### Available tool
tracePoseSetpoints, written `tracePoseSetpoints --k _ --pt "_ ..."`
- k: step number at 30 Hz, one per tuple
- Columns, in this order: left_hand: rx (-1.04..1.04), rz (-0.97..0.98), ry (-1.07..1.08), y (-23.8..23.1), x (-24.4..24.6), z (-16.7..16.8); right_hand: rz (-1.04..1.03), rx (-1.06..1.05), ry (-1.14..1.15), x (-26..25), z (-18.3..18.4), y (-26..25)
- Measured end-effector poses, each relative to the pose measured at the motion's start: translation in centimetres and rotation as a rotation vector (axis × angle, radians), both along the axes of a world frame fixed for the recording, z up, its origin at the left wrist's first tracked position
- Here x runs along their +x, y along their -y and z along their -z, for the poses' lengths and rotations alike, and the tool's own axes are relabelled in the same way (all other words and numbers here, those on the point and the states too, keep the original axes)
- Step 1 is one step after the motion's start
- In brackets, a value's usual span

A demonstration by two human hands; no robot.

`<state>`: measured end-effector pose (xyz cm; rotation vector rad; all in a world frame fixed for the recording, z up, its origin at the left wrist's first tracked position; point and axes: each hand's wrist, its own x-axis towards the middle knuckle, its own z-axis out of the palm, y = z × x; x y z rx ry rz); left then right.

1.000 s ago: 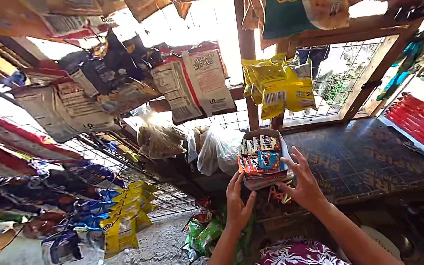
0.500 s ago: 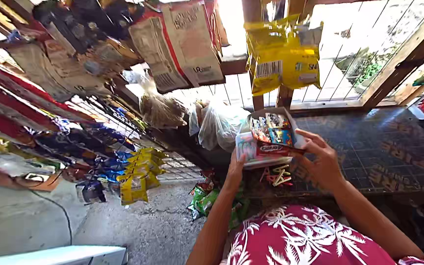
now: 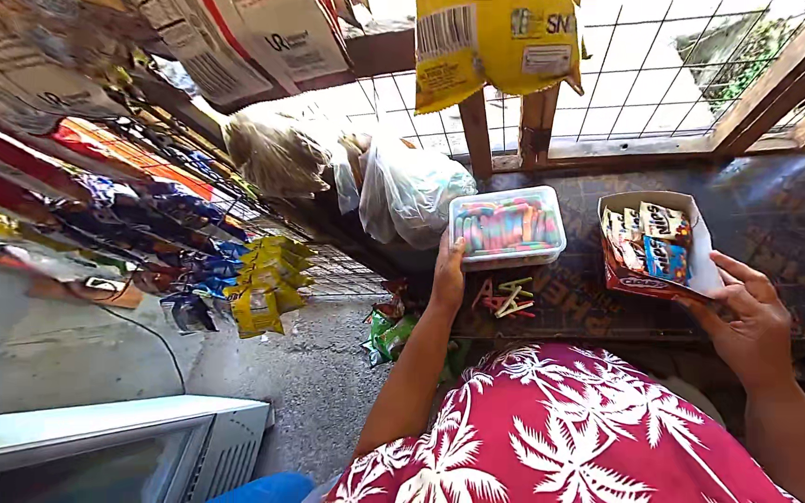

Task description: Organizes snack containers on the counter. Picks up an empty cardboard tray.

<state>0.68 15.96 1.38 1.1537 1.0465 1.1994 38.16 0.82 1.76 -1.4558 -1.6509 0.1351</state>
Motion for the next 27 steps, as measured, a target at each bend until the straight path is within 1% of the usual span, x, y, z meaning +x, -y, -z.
tracePoseSetpoints --k 2,4,6,8,10,11,12,13,14,15,16,17,18,20,23,27 --pt "0.007 0.006 0.026 -0.8 0.5 0.1 -0.008 -0.053 0.021 1.0 1.3 0.2" --pt "0.011 0.038 0.036 -1.2 0.8 0.1 -0.033 -0.152 0.058 1.8 1.3 0.4" --pt "-0.004 0.058 0.019 -1.3 1.1 0.0 -0.023 -0.214 0.101 1.8 -0.4 0.6" --pt "-0.026 0.063 -0.012 -1.1 1.1 -0.2 -0.018 -0.119 0.060 0.5 -2.6 0.6" --pt "-0.027 0.061 -0.043 -1.4 0.7 -0.7 -0.097 -0.027 -0.164 -2.8 -4.3 0.0" --pt "-0.026 0.067 -0.057 -1.9 0.4 -0.9 -0.191 -0.064 -0.300 -5.0 -4.8 -0.3" --pt "-0.033 0.066 -0.076 -2.4 0.2 -1.3 -0.319 -0.167 -0.434 -7.0 -5.1 -0.6" --pt "-0.039 0.058 -0.091 -2.9 0.2 -1.8 -0.451 -0.324 -0.550 -8.8 -5.1 -1.1" --pt "-0.051 0.054 -0.106 -3.3 0.2 -2.2 -0.541 -0.496 -0.658 -10.3 -4.8 -1.9" --pt "-0.064 0.064 -0.124 -3.6 0.4 -2.6 -0.569 -0.645 -0.763 -11.5 -4.3 -2.8" --pt "-0.074 0.079 -0.145 -3.9 0.4 -2.8 -0.563 -0.752 -0.883 -12.4 -3.8 -3.8" --pt "-0.085 0.089 -0.157 -4.1 0.6 -2.9 -0.526 -0.802 -1.005 -13.1 -3.3 -4.6" --pt "-0.094 0.099 -0.158 -4.2 0.6 -2.9 -0.487 -0.811 -1.106 -13.6 -3.0 -5.3" --pt "-0.098 0.101 -0.139 -4.2 0.4 -2.5 -0.411 -0.760 -1.224 -14.3 -2.7 -6.5" --pt "-0.095 0.092 -0.131 -3.8 -0.6 -1.3 -0.341 -0.676 -1.242 -15.2 -2.8 -7.9" --pt "-0.094 0.017 -0.269 -1.6 -1.0 -1.4 -0.261 -0.539 -1.233 -16.4 -1.6 -11.1"
